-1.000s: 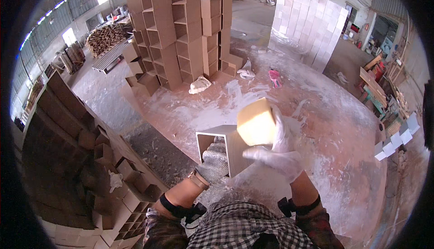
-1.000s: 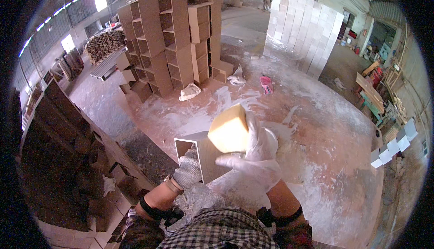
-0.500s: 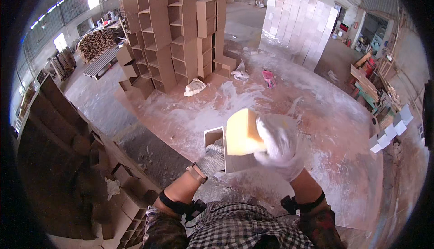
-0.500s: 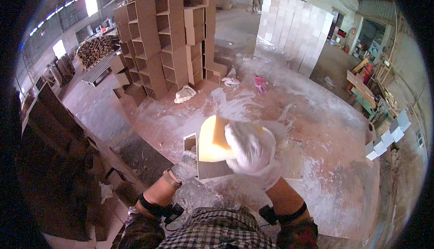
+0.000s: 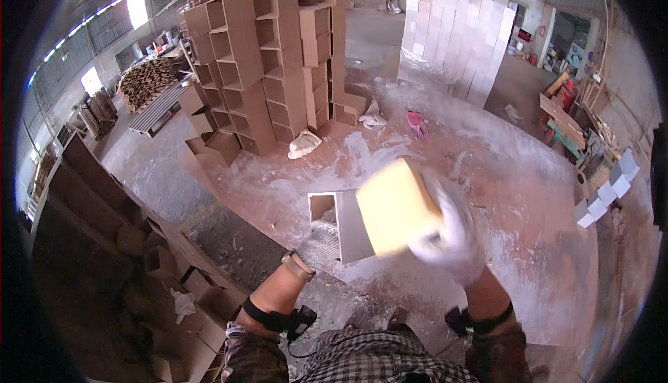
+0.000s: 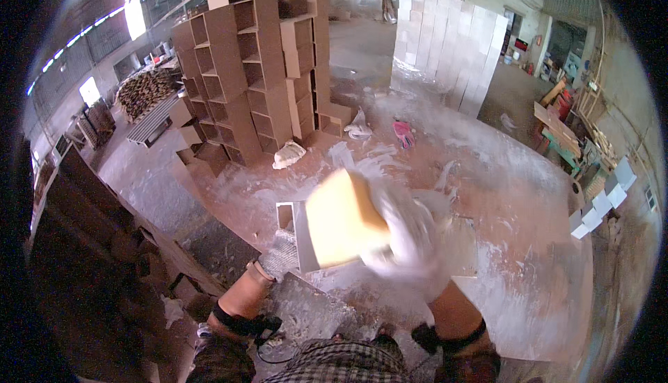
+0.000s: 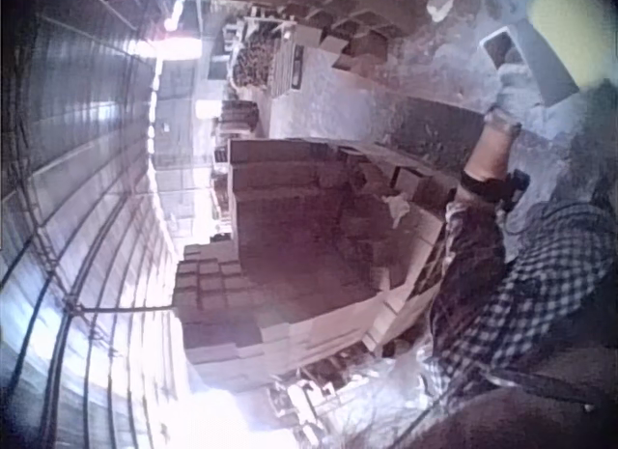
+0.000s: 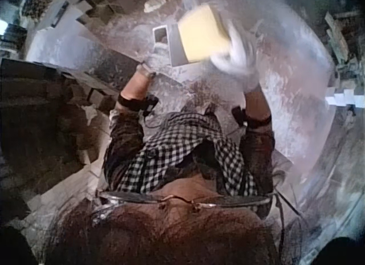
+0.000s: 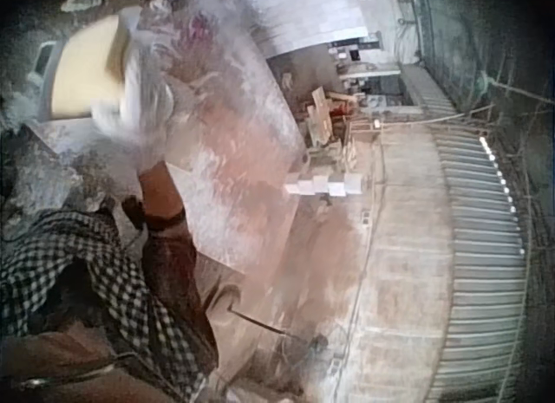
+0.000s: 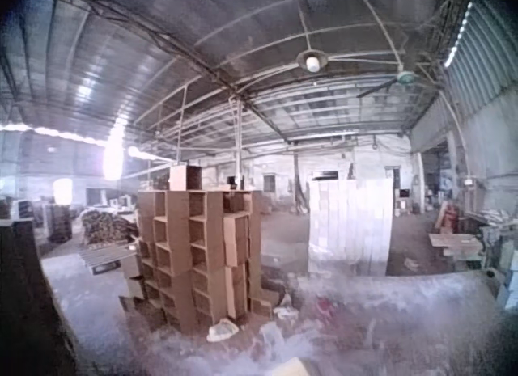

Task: The person cleans small wooden blocks by wiping them with a white cloth and a yellow sponge. The person repeatedly picks up blocks, wipes all sides, and places them on a stack. The person also wipes the work table with a pink cloth.

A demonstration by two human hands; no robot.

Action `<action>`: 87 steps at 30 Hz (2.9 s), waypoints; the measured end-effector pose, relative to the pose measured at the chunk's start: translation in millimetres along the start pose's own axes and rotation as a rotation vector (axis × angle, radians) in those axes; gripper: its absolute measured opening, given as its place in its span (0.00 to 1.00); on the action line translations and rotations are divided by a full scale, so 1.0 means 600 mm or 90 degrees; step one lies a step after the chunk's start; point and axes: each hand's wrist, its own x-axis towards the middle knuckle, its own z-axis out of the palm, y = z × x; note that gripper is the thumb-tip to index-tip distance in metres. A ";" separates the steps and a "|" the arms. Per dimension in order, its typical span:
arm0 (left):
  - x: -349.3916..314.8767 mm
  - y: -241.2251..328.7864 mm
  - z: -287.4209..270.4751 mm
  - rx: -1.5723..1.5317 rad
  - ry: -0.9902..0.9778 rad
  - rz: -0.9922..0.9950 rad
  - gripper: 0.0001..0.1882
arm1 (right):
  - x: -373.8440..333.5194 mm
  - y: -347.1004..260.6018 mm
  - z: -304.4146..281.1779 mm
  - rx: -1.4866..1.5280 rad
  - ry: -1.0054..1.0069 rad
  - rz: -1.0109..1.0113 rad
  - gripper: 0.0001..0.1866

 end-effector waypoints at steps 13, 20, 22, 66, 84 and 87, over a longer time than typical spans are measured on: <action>0.002 0.025 -0.029 -0.292 -0.025 0.078 0.24 | -0.055 -0.089 -0.033 -0.006 -0.268 -0.132 0.21; 0.003 0.083 -0.012 0.844 0.100 0.284 0.23 | 0.024 -0.007 -0.028 0.032 -0.039 -0.010 0.27; 0.032 0.021 0.009 0.484 0.131 0.210 0.23 | 0.046 -0.009 -0.011 0.001 -0.136 -0.003 0.28; 0.055 0.131 0.016 0.258 -0.071 0.069 0.24 | -0.040 -0.027 -0.086 0.011 -0.251 0.131 0.24; 0.032 0.189 0.039 -0.614 0.099 -0.126 0.36 | -0.035 0.037 0.045 0.082 -0.090 0.104 0.42; 0.034 0.219 0.046 -0.678 0.075 -0.135 0.34 | -0.008 0.006 0.047 -0.009 0.024 -0.006 0.34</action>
